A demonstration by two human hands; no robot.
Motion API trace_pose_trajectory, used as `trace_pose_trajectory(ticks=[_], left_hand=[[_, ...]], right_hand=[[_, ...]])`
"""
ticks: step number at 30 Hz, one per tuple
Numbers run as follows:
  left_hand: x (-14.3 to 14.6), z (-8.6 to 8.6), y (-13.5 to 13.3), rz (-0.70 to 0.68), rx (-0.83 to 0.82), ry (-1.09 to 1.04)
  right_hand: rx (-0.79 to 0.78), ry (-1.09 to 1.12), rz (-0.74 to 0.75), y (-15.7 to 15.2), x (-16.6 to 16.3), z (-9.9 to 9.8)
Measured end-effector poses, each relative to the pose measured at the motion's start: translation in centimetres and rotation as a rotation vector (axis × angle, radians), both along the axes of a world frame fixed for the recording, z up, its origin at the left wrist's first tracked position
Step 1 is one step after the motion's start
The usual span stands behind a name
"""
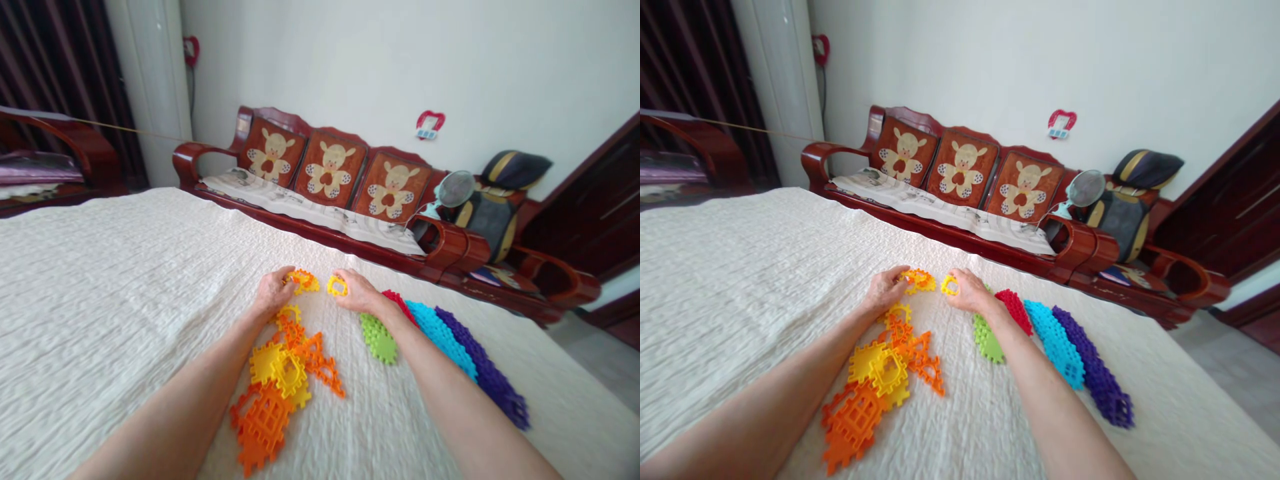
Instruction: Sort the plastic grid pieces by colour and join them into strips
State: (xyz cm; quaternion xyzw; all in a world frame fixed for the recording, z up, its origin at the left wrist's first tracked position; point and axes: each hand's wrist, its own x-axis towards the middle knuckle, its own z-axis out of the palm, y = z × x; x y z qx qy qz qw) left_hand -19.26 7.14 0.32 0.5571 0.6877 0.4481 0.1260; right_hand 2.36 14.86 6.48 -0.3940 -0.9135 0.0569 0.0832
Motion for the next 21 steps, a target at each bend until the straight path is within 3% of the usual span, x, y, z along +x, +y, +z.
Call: trace_pose_trajectory(ticks=[6,17,21], left_hand=[[-0.1,0.1,0.0,0.015,0.017,-0.037],[0.0,0.3,0.0,0.046,0.043,-0.128],[-0.2,0.0,0.2,0.076,0.081,-0.238]], right_hand=[[-0.005,-0.062,-0.136,4.5,0.0,-1.1],[-0.045,-0.141,-0.187,5.4,-0.2,-1.3],[0.01,-0.033,-0.075,3.9,-1.4,-1.3]])
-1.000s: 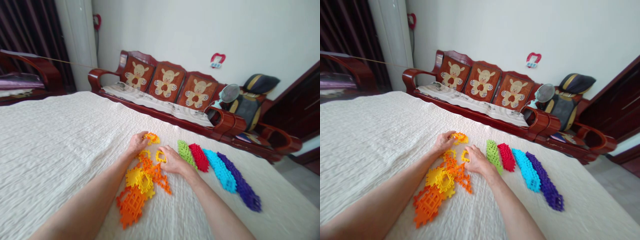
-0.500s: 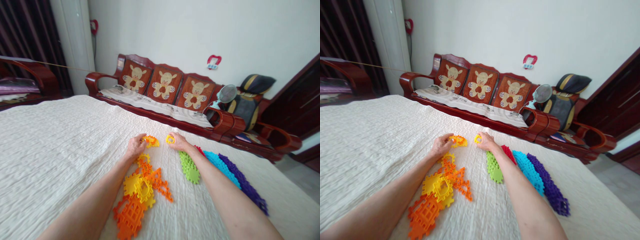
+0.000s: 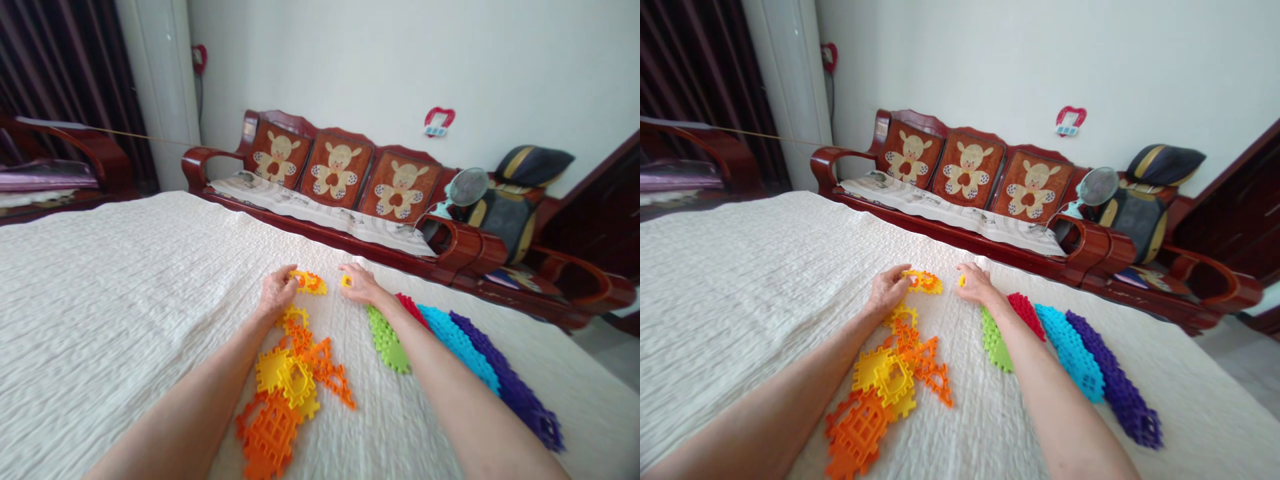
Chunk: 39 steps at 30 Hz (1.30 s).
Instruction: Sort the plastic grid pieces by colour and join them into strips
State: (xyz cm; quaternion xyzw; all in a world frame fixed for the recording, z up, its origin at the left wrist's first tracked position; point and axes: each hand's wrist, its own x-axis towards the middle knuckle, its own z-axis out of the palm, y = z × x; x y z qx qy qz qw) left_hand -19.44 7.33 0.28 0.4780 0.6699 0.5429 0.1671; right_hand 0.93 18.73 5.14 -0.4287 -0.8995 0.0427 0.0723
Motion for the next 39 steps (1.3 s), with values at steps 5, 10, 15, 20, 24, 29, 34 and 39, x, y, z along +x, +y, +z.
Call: trace_pose_trajectory(ticks=[5,10,15,20,24,29,34,39], left_hand=[[-0.1,-0.7,0.5,0.026,0.05,-0.118],[-0.2,-0.9,0.7,0.033,0.063,-0.152],[-0.3,-1.0,0.7,0.035,0.068,-0.144],[-0.3,-1.0,0.8,0.037,0.072,-0.134],[-0.3,-0.8,0.6,0.032,0.047,-0.145],[-0.2,-0.6,0.5,0.019,0.04,-0.111],[-0.2,-0.5,0.4,0.008,0.03,-0.1],[-0.3,-0.8,0.6,0.002,0.045,-0.086]], right_hand=[[-0.066,0.123,0.195,-2.9,-3.1,-0.6],[-0.054,0.123,0.147,-4.3,-4.2,-0.5],[-0.109,0.088,0.238,-5.1,-3.4,0.4],[-0.127,0.131,0.228,-5.3,-1.9,1.0],[-0.243,0.214,0.172,-4.9,-1.0,1.0],[-0.313,0.118,0.097,-4.8,-0.7,0.8],[-0.023,0.057,0.097,-5.2,-0.6,0.6],[-0.028,0.048,0.067,-6.4,-0.8,-0.4]])
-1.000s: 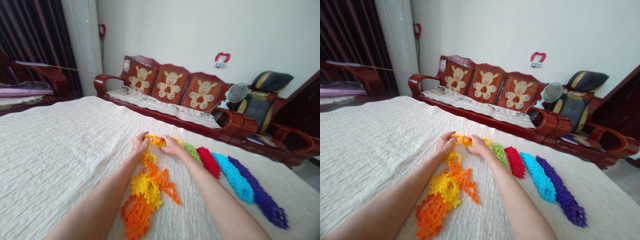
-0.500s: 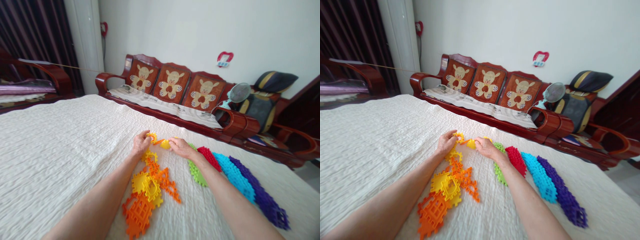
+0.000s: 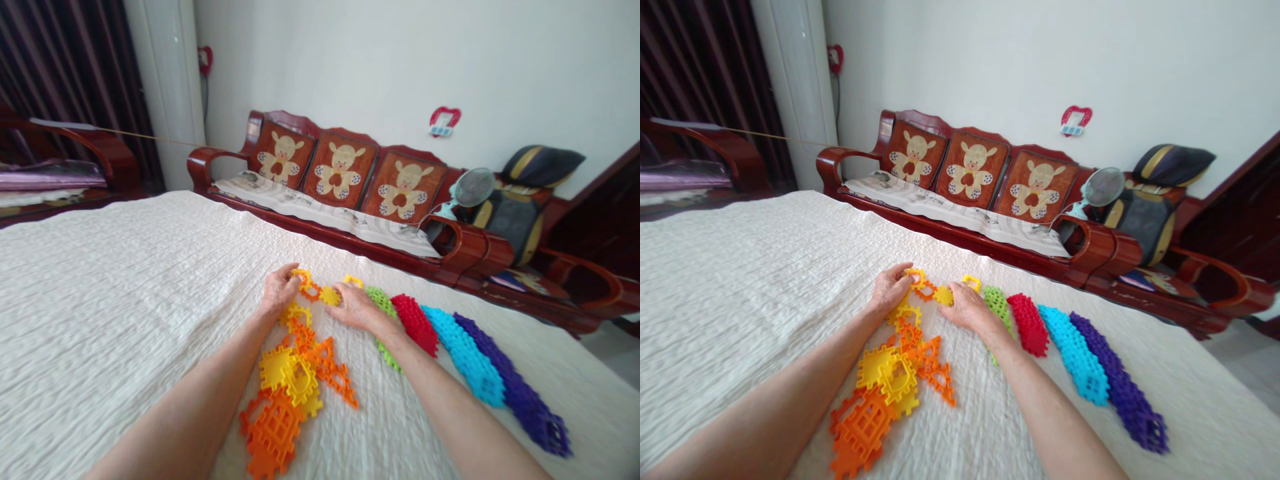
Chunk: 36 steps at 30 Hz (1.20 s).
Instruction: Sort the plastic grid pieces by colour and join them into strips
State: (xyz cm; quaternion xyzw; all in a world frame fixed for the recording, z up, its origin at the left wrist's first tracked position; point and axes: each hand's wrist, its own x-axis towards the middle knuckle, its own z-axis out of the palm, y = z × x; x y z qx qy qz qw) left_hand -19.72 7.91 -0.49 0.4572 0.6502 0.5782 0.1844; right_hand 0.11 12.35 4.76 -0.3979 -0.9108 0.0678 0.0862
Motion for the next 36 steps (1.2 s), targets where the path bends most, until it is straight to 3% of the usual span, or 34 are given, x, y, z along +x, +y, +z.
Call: trace_pose_trajectory(ticks=[4,8,13,24,28,33,36], left_hand=[[-0.1,-0.4,0.2,-0.001,0.011,0.005],[0.0,-0.3,0.0,0.001,-0.002,0.002],[0.1,0.3,-0.2,-0.009,-0.011,-0.009],[-0.1,-0.4,0.2,-0.015,0.014,0.0],[0.0,0.0,-0.1,-0.009,0.006,0.014],[0.1,0.4,-0.3,-0.012,0.013,0.062],[0.2,0.5,-0.3,-0.01,0.027,0.074]], right_hand=[[0.04,0.001,-0.021,-0.7,-0.3,-0.6],[-0.006,0.007,-0.019,0.7,0.5,0.3],[0.038,0.042,-0.237,4.6,2.4,1.9],[-0.035,-0.02,-0.291,7.4,3.2,0.2],[0.088,0.154,-0.149,6.9,2.7,0.0],[0.179,0.381,0.309,3.2,-1.1,-0.4],[0.211,0.4,0.362,1.1,-3.7,-0.5]])
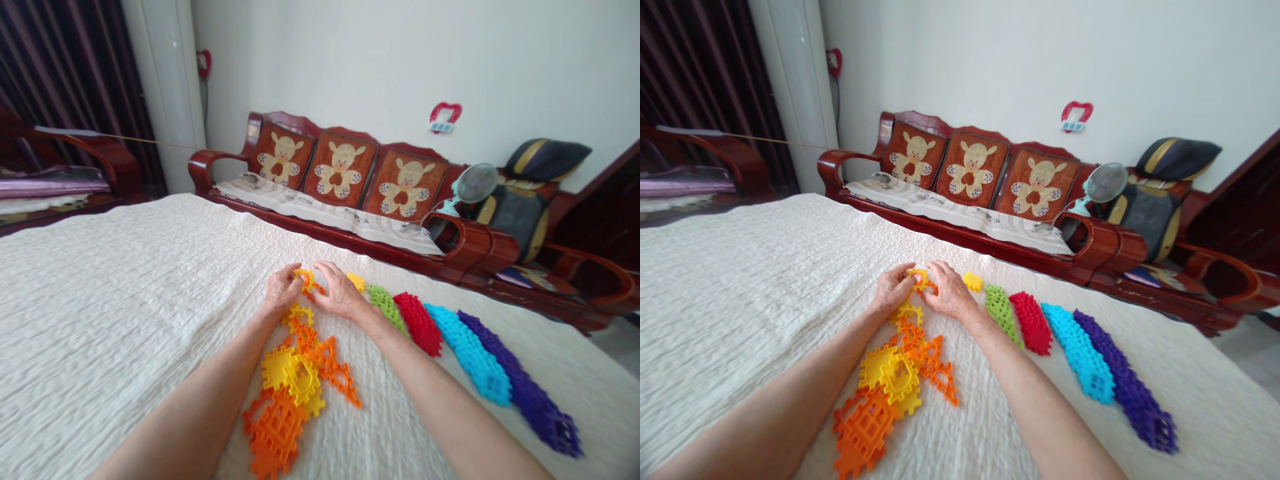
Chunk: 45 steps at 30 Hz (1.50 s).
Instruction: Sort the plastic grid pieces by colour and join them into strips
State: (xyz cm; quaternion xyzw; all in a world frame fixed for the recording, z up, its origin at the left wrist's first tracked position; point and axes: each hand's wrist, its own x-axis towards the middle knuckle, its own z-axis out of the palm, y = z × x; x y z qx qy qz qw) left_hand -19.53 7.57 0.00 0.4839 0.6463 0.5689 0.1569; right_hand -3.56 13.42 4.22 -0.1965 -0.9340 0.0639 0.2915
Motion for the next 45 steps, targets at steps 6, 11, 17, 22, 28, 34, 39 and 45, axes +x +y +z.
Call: trace_pose_trajectory(ticks=[6,11,17,22,28,34,39,45], left_hand=[[0.1,0.3,-0.2,-0.026,0.002,0.004],[0.1,0.4,-0.3,0.035,0.018,-0.053],[0.2,0.5,-0.5,0.01,-0.004,-0.041],[0.3,0.7,-0.6,0.008,-0.011,-0.021],[0.4,0.6,-0.5,-0.002,-0.006,-0.025],[0.3,0.4,-0.4,0.015,-0.017,-0.025],[0.3,0.2,-0.3,0.017,0.022,-0.051],[-0.2,0.4,0.2,0.107,0.229,-0.313]], right_hand=[[0.023,-0.064,-0.063,-0.9,-1.9,-0.3],[0.056,-0.118,-0.13,-0.7,0.1,0.1],[0.071,-0.17,-0.307,2.3,5.9,1.8],[-0.037,-0.169,-0.502,5.1,9.0,1.3],[-0.104,-0.236,-0.476,5.4,8.6,0.4],[-0.097,-0.263,-0.488,5.7,7.7,-0.1],[-0.114,-0.255,-0.499,6.2,7.8,-0.4],[-0.002,-0.004,-0.422,3.9,6.9,0.4]])
